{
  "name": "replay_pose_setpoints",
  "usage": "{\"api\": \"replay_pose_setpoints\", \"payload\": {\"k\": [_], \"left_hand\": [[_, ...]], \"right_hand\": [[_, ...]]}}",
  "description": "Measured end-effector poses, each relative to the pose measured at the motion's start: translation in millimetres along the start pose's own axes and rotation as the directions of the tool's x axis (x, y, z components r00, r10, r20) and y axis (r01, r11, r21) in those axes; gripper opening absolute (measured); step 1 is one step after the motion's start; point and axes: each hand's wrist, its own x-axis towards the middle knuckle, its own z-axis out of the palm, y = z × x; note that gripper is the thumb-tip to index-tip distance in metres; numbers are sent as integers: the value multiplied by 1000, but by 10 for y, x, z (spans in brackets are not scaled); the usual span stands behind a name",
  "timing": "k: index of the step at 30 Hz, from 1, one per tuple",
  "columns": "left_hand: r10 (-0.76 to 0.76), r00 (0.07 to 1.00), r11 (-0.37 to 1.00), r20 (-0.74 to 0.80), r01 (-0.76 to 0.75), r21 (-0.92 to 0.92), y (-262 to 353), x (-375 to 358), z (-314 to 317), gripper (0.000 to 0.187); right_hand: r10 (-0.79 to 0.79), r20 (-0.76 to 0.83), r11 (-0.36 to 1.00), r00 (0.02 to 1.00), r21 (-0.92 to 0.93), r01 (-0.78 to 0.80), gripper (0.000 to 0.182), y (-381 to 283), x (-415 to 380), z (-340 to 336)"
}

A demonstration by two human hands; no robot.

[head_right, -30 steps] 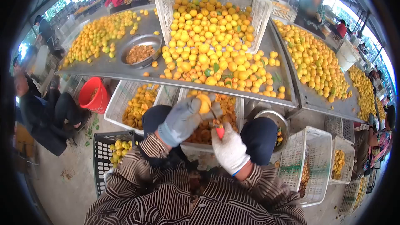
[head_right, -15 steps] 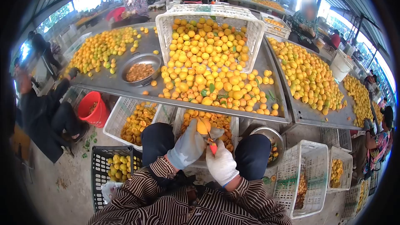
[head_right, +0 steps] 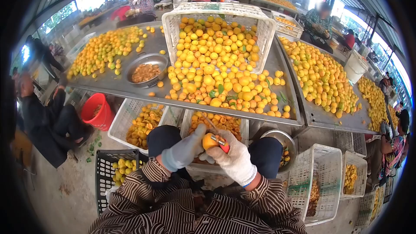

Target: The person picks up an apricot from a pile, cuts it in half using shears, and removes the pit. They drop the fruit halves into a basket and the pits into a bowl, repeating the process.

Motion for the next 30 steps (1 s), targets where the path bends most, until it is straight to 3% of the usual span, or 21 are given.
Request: {"api": "replay_pose_setpoints", "payload": {"k": [1, 2, 3, 4, 5, 7, 10, 11, 13, 15, 16, 17, 19, 21, 22, 23, 24, 25, 27, 29, 30], "left_hand": [[-1, 1000, 1000, -4, 1, 2, -25, -21, 77, 54], [271, 946, 948, -177, -230, 221, -82, -21, 222, 53], [543, 795, 799, -272, -388, 459, -137, 0, 337, 52], [439, 828, 898, -348, -390, 202, -260, 106, 303, 47], [440, 828, 897, -347, -392, 203, -312, 122, 309, 47], [701, 644, 677, -305, -468, 568, -382, 139, 334, 42], [767, 583, 609, -268, -528, 592, -388, 206, 333, 40], [766, 584, 609, -268, -529, 591, -354, 197, 342, 40], [809, 576, 384, -119, -365, 848, -258, 132, 369, 49], [762, 629, 457, -155, -354, 816, -229, 104, 381, 48], [713, 676, 527, -187, -340, 779, -217, 103, 377, 47], [715, 675, 524, -183, -345, 779, -232, 135, 335, 47], [633, 715, 739, -297, -443, 507, -289, 180, 206, 46], [597, 752, 772, -281, -443, 456, -104, 117, 227, 51], [379, 849, 906, -370, -422, -41, 13, 109, 264, 54], [147, 934, 790, -327, -309, -529, 73, 99, 269, 57], [267, 953, 776, -141, -300, -556, -27, 126, 105, 62], [268, 952, 774, -147, -304, -555, -142, 150, 32, 62], [152, 971, 733, -185, -237, -638, -186, 141, 28, 59], [127, 966, 688, -225, -249, -682, -184, 134, 106, 57], [102, 960, 642, -259, -263, -720, -181, 131, 135, 55]], "right_hand": [[-26, -42, 997, 999, -75, 22, 57, 66, -15, 24], [-53, -83, 988, 995, -151, 40, 55, 113, -37, 52], [-53, -82, 988, 995, -150, 40, 55, 132, -50, 99], [-126, -128, 985, 984, -132, 109, 53, 148, -56, 159], [-197, -177, 977, 964, -117, 178, 50, 162, -66, 212], [-159, -193, 987, 968, -32, 155, 44, 193, -97, 291], [-223, -309, 970, 924, 23, 242, 41, 251, -81, 329], [-162, -348, 982, 924, 31, 184, 39, 276, -73, 322], [-98, -388, 991, 916, 46, 125, 37, 239, -67, 325], [-22, -405, 996, 914, 73, 56, 25, 85, -36, 317], [1, -385, 977, 923, 198, 82, 26, 143, -10, 269], [-3, -387, 977, 922, 195, 85, 26, 117, 0, 225], [112, -183, 719, 977, 693, 47, 30, 22, 20, 144], [48, -110, 730, 993, 682, 40, 36, -30, 13, 66], [45, -153, 792, 987, 607, 58, 36, -23, 9, 52], [35, -196, 847, 980, 526, 75, 37, -15, 3, 40], [74, -210, 859, 975, 510, 45, 33, -15, -20, 25], [75, -204, 858, 976, 512, 41, 33, -40, -30, 41], [9, -231, 998, 973, 63, 5, 34, -79, -74, 80], [-71, -232, 997, 970, -35, 65, 51, 130, -76, 132], [-186, -216, 949, 959, -294, 118, 51, 196, -49, 153]]}}
